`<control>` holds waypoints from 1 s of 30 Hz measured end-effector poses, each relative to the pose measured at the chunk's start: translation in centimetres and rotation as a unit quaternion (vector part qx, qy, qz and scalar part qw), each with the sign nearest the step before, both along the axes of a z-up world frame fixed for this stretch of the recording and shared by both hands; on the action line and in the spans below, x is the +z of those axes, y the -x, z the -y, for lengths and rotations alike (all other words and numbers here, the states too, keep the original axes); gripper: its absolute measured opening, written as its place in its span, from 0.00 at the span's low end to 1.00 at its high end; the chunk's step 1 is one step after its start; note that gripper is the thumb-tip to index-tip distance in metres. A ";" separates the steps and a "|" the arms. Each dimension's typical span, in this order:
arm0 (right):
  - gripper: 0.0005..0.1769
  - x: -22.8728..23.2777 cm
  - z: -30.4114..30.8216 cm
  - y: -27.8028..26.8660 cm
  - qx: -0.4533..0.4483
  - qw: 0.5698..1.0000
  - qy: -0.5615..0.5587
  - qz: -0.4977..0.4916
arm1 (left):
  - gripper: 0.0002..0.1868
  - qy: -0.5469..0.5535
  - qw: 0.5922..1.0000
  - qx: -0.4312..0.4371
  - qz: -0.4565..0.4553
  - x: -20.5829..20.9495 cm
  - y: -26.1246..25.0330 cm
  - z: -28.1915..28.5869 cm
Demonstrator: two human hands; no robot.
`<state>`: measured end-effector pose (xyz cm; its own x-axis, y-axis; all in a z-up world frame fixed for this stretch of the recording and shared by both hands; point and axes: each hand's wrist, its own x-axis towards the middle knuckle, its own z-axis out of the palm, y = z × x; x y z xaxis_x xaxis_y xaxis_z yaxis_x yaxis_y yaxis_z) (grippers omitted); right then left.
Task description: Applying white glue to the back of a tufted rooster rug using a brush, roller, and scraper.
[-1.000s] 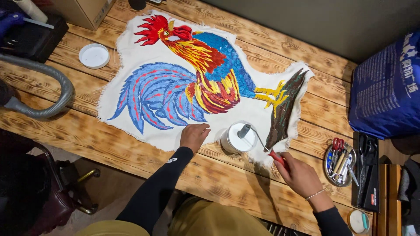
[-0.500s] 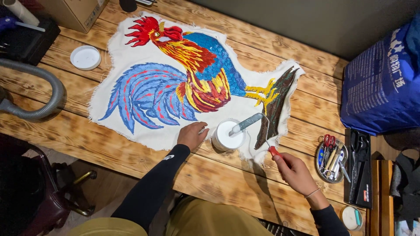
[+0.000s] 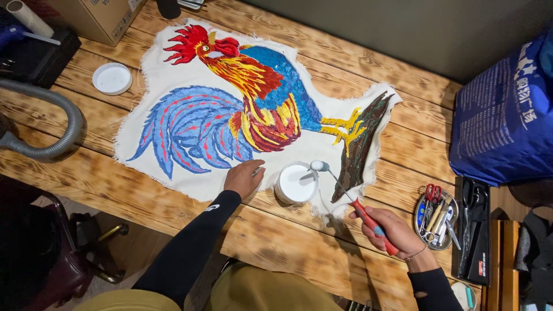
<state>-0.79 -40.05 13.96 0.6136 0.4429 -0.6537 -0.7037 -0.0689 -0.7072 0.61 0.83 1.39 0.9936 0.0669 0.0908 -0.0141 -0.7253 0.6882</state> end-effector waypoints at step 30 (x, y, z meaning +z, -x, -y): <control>0.24 -3.4 -9.5 -17.1 0.056 0.980 0.150 0.122 | 0.34 -0.185 0.924 -0.270 -0.197 -6.4 -3.3 0.4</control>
<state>16.28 -30.55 10.52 0.7266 0.3269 -0.6043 -0.4924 -0.3656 -0.7898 3.93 0.45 -4.99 0.8336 -0.4121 -0.3678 -0.2442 -0.8722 0.4237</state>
